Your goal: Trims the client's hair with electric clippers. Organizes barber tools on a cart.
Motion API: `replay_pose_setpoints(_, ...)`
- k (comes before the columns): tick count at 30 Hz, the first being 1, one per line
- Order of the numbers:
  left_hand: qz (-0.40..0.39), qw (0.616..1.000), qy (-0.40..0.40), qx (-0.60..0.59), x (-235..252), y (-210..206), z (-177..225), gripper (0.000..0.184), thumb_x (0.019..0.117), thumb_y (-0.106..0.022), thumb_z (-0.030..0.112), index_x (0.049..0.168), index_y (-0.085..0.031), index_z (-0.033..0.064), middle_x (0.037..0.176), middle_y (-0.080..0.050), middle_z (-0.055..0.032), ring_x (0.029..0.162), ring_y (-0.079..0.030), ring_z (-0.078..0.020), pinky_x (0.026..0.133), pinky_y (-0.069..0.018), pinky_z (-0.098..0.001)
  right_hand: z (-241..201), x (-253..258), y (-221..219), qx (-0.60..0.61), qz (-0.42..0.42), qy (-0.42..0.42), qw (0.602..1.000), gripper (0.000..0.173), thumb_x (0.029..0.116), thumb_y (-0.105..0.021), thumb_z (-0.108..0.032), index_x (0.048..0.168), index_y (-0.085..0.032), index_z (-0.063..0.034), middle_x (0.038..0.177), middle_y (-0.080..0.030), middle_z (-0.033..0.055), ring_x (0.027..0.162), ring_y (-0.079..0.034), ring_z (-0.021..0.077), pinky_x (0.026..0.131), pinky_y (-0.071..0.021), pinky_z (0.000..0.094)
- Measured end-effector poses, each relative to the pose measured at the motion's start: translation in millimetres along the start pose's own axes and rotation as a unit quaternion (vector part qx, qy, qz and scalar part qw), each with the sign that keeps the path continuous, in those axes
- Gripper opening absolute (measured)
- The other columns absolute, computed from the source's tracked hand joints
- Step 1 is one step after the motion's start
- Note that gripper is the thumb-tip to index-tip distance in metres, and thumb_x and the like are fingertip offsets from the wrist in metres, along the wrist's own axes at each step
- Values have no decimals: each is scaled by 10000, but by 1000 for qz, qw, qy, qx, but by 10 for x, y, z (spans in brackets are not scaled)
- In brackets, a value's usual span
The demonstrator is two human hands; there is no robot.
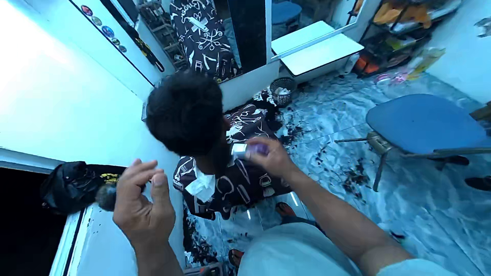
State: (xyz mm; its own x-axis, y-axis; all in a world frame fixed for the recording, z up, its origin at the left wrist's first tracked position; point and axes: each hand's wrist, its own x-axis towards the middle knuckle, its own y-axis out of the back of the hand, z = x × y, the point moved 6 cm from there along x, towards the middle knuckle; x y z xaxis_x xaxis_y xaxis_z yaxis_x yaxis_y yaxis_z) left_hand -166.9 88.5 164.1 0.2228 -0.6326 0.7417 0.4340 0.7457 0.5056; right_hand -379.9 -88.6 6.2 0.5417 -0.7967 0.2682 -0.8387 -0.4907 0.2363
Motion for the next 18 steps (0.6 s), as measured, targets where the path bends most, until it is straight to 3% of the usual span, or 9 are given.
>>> replay_pose_setpoints(2, -39, 993, -85, 76, 399, -499, 408, 215, 1052, -572, 243, 991, -673, 64, 1177, -691, -59, 1314, -562, -246, 1197, -363, -511, 331, 104, 163, -4, -33, -17, 999, 303, 882, -768, -254, 1141, -719, -104, 1022, -718, 74, 886, -691, 174, 810, -601, 436)
replay_pose_setpoints(4, -187, 954, -172, 161, 745, -1189, 584, 297, 1043, -550, 302, 1023, -767, 100, 1261, -693, -99, 1383, -495, -336, 1229, -232, -599, 347, -98, 22, 35, -218, -12, 975, 307, 860, -775, -254, 1117, -742, -88, 1005, -736, 84, 902, -702, 190, 835, -592, 464)
replay_pose_setpoints(6, -367, 857, -196, 304, 999, -1837, 369, 439, 1067, -417, 488, 1223, -754, 254, 1515, -555, -72, 1515, -302, -431, 1201, -114, -730, 177, -243, 64, 74, -321, 13, 944, 296, 870, -755, -270, 1106, -737, -92, 965, -738, 77, 864, -703, 174, 786, -585, 445)
replay_pose_setpoints(8, -447, 775, -161, 416, 1314, -2060, 7, 533, 1070, -310, 549, 1319, -697, 279, 1585, -474, -95, 1525, -255, -469, 1173, -172, -753, 36, -22, 329, 96, -261, 45, 959, 291, 901, -725, -276, 1129, -733, -96, 980, -730, 66, 870, -692, 152, 797, -589, 411)
replay_pose_setpoints(9, -449, 762, -139, 446, 1492, -2021, -110, 523, 1070, -322, 536, 1305, -694, 254, 1542, -519, -109, 1494, -328, -461, 1155, -245, -739, 40, 190, 469, 114, -175, 52, 977, 290, 914, -717, -267, 1143, -736, -89, 982, -729, 65, 861, -687, 140, 793, -592, 389)
replay_pose_setpoints(11, -415, 775, -92, 469, 1792, -1773, -153, 470, 1071, -407, 490, 1204, -707, 154, 1319, -648, -175, 1312, -539, -457, 1051, -394, -724, 266, 647, 612, 122, -6, 42, 992, 309, 916, -742, -240, 1189, -721, -97, 1023, -734, 63, 875, -705, 140, 794, -619, 396)
replay_pose_setpoints(13, -343, 806, -44, 480, 1940, -1414, 28, 457, 1064, -466, 452, 1123, -710, 70, 1139, -687, -227, 1166, -621, -475, 971, -448, -718, 480, 887, 576, 95, -44, 11, 994, 300, 875, -753, -261, 1144, -723, -132, 976, -728, 56, 851, -699, 177, 772, -600, 473)
replay_pose_setpoints(15, -232, 850, -42, 471, 2028, -1130, 304, 472, 1067, -485, 418, 1075, -697, -4, 1080, -704, -250, 1174, -620, -467, 1018, -448, -657, 514, 1033, 521, 161, -130, 8, 978, 277, 867, -744, -247, 1109, -742, -111, 938, -732, 41, 794, -680, 140, 730, -585, 414)
replay_pose_setpoints(18, -131, 893, -71, 425, 1847, -930, 504, 378, 1069, -523, 325, 1049, -699, -9, 1071, -716, -215, 1181, -636, -373, 1057, -467, -521, 844, 1500, 419, 269, -12, -85, 959, 333, 933, -719, -231, 1198, -669, -37, 962, -696, 130, 724, -642, 206, 643, -562, 423)
